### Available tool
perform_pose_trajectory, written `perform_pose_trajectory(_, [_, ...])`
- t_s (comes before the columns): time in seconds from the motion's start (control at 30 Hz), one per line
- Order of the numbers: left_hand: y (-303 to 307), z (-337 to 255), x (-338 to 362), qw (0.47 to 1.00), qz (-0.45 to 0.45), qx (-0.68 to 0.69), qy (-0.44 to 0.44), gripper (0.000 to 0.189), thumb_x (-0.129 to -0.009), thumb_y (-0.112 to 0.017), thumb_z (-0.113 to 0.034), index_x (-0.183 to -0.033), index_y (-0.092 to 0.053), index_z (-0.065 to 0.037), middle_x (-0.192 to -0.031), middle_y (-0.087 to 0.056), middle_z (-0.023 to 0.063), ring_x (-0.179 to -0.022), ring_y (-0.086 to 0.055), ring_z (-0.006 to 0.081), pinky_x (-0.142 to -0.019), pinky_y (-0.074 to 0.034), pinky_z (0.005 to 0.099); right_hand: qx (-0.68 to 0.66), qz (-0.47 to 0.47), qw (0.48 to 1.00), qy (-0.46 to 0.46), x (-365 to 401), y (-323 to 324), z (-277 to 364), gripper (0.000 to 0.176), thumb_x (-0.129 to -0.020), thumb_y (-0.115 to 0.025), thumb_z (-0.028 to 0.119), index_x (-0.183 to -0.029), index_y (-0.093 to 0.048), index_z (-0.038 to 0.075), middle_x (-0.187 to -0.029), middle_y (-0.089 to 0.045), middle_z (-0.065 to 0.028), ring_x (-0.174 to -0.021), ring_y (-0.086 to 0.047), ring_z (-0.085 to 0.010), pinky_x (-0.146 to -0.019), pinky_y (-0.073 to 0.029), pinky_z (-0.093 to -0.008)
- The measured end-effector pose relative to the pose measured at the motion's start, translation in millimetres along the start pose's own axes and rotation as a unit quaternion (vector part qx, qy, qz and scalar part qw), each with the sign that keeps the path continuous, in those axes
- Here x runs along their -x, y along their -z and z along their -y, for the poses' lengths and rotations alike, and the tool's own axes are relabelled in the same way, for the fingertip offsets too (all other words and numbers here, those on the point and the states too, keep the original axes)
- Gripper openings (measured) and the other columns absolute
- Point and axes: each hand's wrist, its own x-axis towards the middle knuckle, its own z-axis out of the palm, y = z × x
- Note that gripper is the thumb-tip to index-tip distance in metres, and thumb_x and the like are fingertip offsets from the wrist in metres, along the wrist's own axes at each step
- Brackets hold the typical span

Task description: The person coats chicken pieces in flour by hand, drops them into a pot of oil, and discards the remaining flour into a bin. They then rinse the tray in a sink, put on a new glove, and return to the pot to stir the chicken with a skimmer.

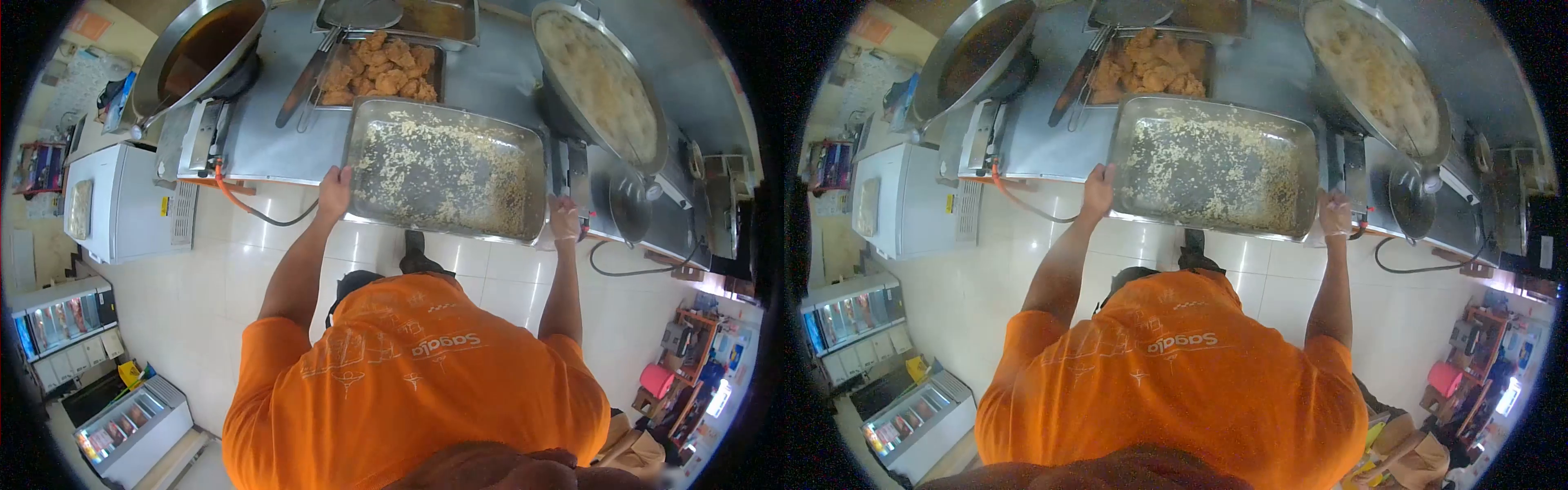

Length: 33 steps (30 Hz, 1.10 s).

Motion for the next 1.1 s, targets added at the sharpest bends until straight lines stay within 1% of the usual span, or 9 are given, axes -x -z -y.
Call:
perform_pose_trajectory(0.2, [-2.2,2.1,27.4,0.998,-0.027,0.048,0.002,0.038,-0.093,-0.041,-0.031,-0.08,-0.048,0.004,-0.075,-0.051,0.0246,-0.072,-0.048,0.0383,-0.066,-0.039,0.0427,0.044,0.024,0.978,0.202,22.2,-15.0,-20.2,0.027,-0.083,-0.058,0.027,-0.091,-0.056,0.002,-0.082,-0.058,-0.0143,-0.078,-0.057,-0.0274,-0.069,-0.043,-0.0371])
perform_pose_trajectory(0.3, [3.3,42.0,61.9,0.99,-0.087,0.108,0.002,0.039,-0.095,-0.036,-0.031,-0.079,-0.048,0.003,-0.071,-0.048,0.0144,-0.069,-0.044,0.022,-0.067,-0.038,0.0356,-0.093,0.057,0.993,0.042,53.3,40.4,75.0,0.015,-0.087,-0.05,0.017,-0.091,-0.058,0.005,-0.079,-0.058,-0.0083,-0.075,-0.055,-0.0222,-0.068,-0.043,-0.0316])
perform_pose_trajectory(0.4, [42.8,53.7,110.2,0.962,-0.147,0.229,0.039,0.035,-0.096,-0.033,-0.026,-0.084,-0.051,0.002,-0.078,-0.056,0.0129,-0.074,-0.052,0.0225,-0.067,-0.04,0.0356,0.255,-0.083,0.883,0.386,67.1,72.0,112.3,0.012,-0.086,-0.053,0.018,-0.088,-0.058,0.007,-0.074,-0.054,-0.0026,-0.068,-0.053,-0.0145,-0.059,-0.043,-0.0276])
perform_pose_trajectory(0.43, [47.5,73.4,119.7,0.95,-0.167,0.255,0.066,0.035,-0.097,-0.032,-0.026,-0.084,-0.051,0.002,-0.077,-0.054,0.0103,-0.073,-0.05,0.0195,-0.066,-0.04,0.0341,0.003,0.018,0.958,0.286,83.1,87.6,150.8,0.012,-0.086,-0.053,0.018,-0.088,-0.058,0.007,-0.073,-0.053,-0.0014,-0.065,-0.052,-0.013,-0.057,-0.042,-0.0263])
perform_pose_trajectory(0.5, [53.2,130.1,144.8,0.918,-0.216,0.308,0.126,0.035,-0.097,-0.031,-0.025,-0.082,-0.049,0.001,-0.074,-0.051,0.0053,-0.073,-0.047,0.0136,-0.065,-0.039,0.0311,-0.472,0.224,0.852,0.026,124.0,102.0,244.0,0.013,-0.086,-0.054,0.019,-0.086,-0.058,0.007,-0.07,-0.051,0.0011,-0.06,-0.05,-0.0101,-0.052,-0.041,-0.0238])
perform_pose_trajectory(0.57, [66.0,153.8,172.9,0.911,-0.301,0.259,0.113,0.036,-0.097,-0.031,-0.026,-0.08,-0.048,0.001,-0.073,-0.051,0.0053,-0.071,-0.046,0.0138,-0.065,-0.039,0.0305,-0.496,0.315,0.806,0.071,95.8,65.2,235.9,0.013,-0.085,-0.054,0.017,-0.088,-0.059,0.005,-0.07,-0.052,0.0016,-0.059,-0.049,-0.0083,-0.051,-0.04,-0.0222])
perform_pose_trajectory(0.73, [103.3,247.5,236.0,0.862,-0.316,0.364,0.158,0.036,-0.097,-0.03,-0.026,-0.08,-0.048,0.001,-0.073,-0.051,0.0063,-0.069,-0.046,0.015,-0.065,-0.04,0.0309,-0.092,0.206,0.901,0.371,168.7,59.2,418.4,0.018,-0.08,-0.052,0.011,-0.093,-0.06,0.002,-0.074,-0.058,-0.0014,-0.067,-0.052,-0.0049,-0.055,-0.042,-0.0223])
perform_pose_trajectory(0.83, [116.3,299.6,297.1,0.844,-0.38,0.334,0.179,0.035,-0.097,-0.031,-0.026,-0.081,-0.049,0.0,-0.074,-0.051,0.0062,-0.071,-0.046,0.0143,-0.066,-0.04,0.0301,-0.276,0.318,0.878,0.228,125.5,-42.7,378.6,0.015,-0.075,-0.052,0.009,-0.084,-0.059,-0.003,-0.068,-0.054,-0.0015,-0.064,-0.049,-0.0108,-0.056,-0.041,-0.029])
perform_pose_trajectory(1.1, [133.7,311.5,367.3,0.759,-0.527,0.258,0.283,0.034,-0.097,-0.032,-0.024,-0.085,-0.05,0.002,-0.076,-0.051,0.0062,-0.075,-0.047,0.0148,-0.072,-0.04,0.0299,-0.096,0.235,0.783,0.567,140.8,-122.3,539.3,0.016,-0.081,-0.057,0.015,-0.071,-0.05,0.005,-0.066,-0.043,0.0035,-0.061,-0.04,-0.0078,-0.051,-0.035,-0.0278])
